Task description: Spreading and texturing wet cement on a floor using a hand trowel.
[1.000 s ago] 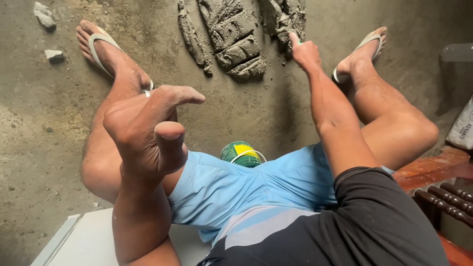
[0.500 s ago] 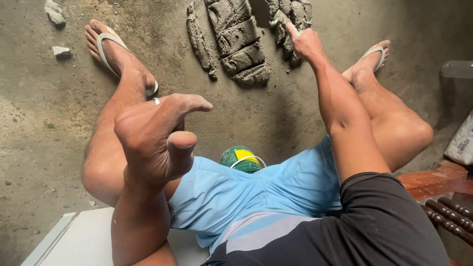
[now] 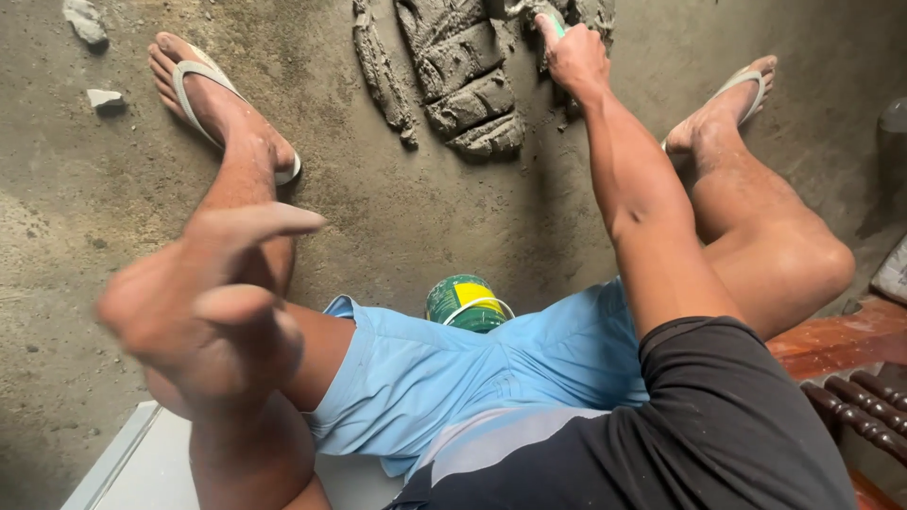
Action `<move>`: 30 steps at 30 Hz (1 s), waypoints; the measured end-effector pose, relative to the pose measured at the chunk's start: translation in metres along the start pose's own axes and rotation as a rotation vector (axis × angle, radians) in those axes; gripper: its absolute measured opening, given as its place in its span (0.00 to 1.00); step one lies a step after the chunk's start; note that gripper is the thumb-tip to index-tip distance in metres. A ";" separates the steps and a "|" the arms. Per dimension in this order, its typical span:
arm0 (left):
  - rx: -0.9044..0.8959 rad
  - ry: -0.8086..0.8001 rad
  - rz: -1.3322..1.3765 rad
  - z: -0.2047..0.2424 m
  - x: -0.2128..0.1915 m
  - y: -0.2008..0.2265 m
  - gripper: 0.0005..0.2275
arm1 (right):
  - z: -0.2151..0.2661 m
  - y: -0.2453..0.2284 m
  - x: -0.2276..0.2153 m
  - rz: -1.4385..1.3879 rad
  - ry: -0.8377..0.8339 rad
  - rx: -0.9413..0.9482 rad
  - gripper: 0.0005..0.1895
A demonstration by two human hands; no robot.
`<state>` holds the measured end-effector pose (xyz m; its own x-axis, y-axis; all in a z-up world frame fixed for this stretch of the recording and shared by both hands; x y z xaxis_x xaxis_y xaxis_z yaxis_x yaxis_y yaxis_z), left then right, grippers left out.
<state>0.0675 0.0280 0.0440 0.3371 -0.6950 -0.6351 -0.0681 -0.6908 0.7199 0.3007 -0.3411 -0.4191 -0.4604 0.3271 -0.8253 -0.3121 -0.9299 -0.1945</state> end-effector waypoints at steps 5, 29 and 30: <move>-0.118 0.262 0.016 0.010 -0.026 -0.016 0.39 | 0.016 0.010 0.010 -0.315 -0.014 0.024 0.32; 0.147 0.254 0.440 0.018 -0.023 -0.004 0.34 | 0.209 0.100 -0.004 -0.240 -0.042 0.114 0.34; 0.149 0.248 0.441 0.019 -0.021 -0.004 0.34 | 0.210 0.109 0.001 -0.244 -0.043 0.119 0.34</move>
<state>0.0426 0.0414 0.0495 0.4568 -0.8706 -0.1826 -0.3801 -0.3767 0.8448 0.0919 -0.4066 -0.3301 -0.3939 0.5484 -0.7376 -0.5127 -0.7972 -0.3189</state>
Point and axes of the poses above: each hand's wrist, its own z-axis away from the middle knuckle, its own x-axis out of the palm, y = z × x, the point moved 9 cm from there along -z, towards the middle knuckle, and after that the axes turned 4 degrees about y, right-handed, at the moved point
